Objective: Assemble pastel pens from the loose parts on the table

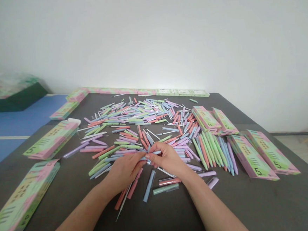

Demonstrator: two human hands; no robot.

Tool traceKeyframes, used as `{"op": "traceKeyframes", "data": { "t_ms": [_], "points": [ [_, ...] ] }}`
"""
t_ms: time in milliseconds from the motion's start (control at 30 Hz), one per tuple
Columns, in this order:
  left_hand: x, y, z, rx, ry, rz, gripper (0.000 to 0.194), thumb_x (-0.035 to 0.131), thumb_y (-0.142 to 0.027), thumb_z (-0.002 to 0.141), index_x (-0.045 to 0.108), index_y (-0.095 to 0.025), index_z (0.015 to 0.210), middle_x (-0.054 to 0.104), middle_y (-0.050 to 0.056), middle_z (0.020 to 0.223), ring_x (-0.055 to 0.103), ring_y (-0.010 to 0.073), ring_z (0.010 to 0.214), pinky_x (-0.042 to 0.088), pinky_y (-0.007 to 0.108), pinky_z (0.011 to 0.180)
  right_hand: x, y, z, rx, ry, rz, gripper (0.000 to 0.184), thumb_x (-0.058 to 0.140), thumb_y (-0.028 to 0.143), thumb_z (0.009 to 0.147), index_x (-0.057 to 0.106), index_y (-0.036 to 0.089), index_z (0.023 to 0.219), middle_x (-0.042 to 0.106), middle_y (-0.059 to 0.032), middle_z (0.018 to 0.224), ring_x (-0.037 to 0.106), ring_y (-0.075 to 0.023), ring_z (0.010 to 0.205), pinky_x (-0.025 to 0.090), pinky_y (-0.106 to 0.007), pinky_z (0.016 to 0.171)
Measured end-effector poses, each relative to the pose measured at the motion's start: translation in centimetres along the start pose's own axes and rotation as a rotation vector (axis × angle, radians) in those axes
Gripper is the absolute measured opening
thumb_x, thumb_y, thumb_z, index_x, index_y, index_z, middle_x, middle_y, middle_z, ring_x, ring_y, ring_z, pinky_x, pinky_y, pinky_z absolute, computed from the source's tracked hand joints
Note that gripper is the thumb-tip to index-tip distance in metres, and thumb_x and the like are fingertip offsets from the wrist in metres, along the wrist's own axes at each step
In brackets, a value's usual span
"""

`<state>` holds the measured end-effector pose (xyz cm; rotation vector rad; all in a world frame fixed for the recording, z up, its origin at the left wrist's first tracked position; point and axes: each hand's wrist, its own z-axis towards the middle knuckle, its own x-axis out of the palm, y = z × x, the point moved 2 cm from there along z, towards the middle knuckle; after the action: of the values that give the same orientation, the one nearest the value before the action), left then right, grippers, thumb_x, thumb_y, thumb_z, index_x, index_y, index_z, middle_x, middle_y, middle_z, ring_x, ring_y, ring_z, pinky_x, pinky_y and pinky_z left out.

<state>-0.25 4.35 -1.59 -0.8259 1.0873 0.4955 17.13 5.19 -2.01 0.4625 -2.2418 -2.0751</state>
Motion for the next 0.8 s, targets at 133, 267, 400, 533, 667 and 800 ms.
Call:
{"op": "traceKeyframes", "data": {
  "t_ms": [133, 267, 400, 533, 667, 800],
  "points": [
    [0.5, 0.0, -0.2, 0.030, -0.054, 0.043, 0.024, 0.042, -0.026, 0.095, 0.061, -0.018, 0.108, 0.071, 0.008, 0.087, 0.068, 0.0212, 0.085, 0.048, 0.028, 0.068, 0.3, 0.0, 0.0, 0.034, 0.014, 0.044, 0.034, 0.068, 0.049, 0.075, 0.057, 0.017, 0.074, 0.060, 0.0036, 0.048, 0.054, -0.0093, 0.039, 0.043, -0.018, 0.039],
    [0.7, -0.2, -0.2, 0.051, -0.064, 0.059, 0.027, 0.040, -0.028, 0.096, 0.060, -0.018, 0.111, 0.072, 0.007, 0.089, 0.068, 0.0203, 0.084, 0.048, 0.028, 0.068, 0.5, 0.0, 0.0, 0.067, 0.006, -0.001, 0.039, 0.067, 0.053, 0.074, 0.055, 0.017, 0.064, 0.058, 0.0033, 0.042, 0.051, -0.0091, 0.033, 0.037, -0.017, 0.032],
    [0.3, -0.2, -0.1, 0.030, -0.055, 0.021, 0.028, 0.040, -0.030, 0.096, 0.063, -0.020, 0.107, 0.073, 0.006, 0.090, 0.067, 0.0193, 0.081, 0.048, 0.028, 0.069, 0.3, 0.0, -0.1, 0.072, 0.019, -0.038, 0.040, 0.066, 0.054, 0.075, 0.057, 0.016, 0.063, 0.057, 0.0025, 0.043, 0.051, -0.0091, 0.034, 0.038, -0.018, 0.034],
    [-0.5, 0.0, 0.1, -0.052, -0.052, -0.011, 0.028, 0.040, -0.032, 0.096, 0.064, -0.020, 0.103, 0.072, 0.005, 0.084, 0.067, 0.0193, 0.078, 0.047, 0.027, 0.068, -0.5, 0.7, -0.4, -0.019, 0.060, 0.019, 0.035, 0.069, 0.045, 0.076, 0.063, 0.016, 0.095, 0.062, 0.0031, 0.059, 0.057, -0.0097, 0.046, 0.044, -0.020, 0.045],
    [-0.7, 0.1, 0.1, -0.087, -0.048, 0.007, 0.027, 0.042, -0.032, 0.095, 0.064, -0.020, 0.103, 0.073, 0.005, 0.084, 0.067, 0.0202, 0.078, 0.047, 0.028, 0.068, -1.4, 1.5, -0.7, -0.093, 0.024, -0.022, 0.026, 0.072, 0.034, 0.074, 0.064, 0.018, 0.093, 0.064, 0.0015, 0.067, 0.058, -0.0112, 0.058, 0.044, -0.022, 0.052],
    [-0.2, 0.2, 0.1, -0.058, -0.024, 0.016, 0.028, 0.040, -0.032, 0.096, 0.062, -0.020, 0.108, 0.074, 0.006, 0.093, 0.068, 0.0214, 0.084, 0.048, 0.029, 0.071, -1.5, 1.6, -0.5, -0.083, -0.007, -0.044, 0.025, 0.072, 0.037, 0.074, 0.068, 0.016, 0.085, 0.067, -0.0011, 0.065, 0.059, -0.0125, 0.057, 0.045, -0.024, 0.054]
  ]
}}
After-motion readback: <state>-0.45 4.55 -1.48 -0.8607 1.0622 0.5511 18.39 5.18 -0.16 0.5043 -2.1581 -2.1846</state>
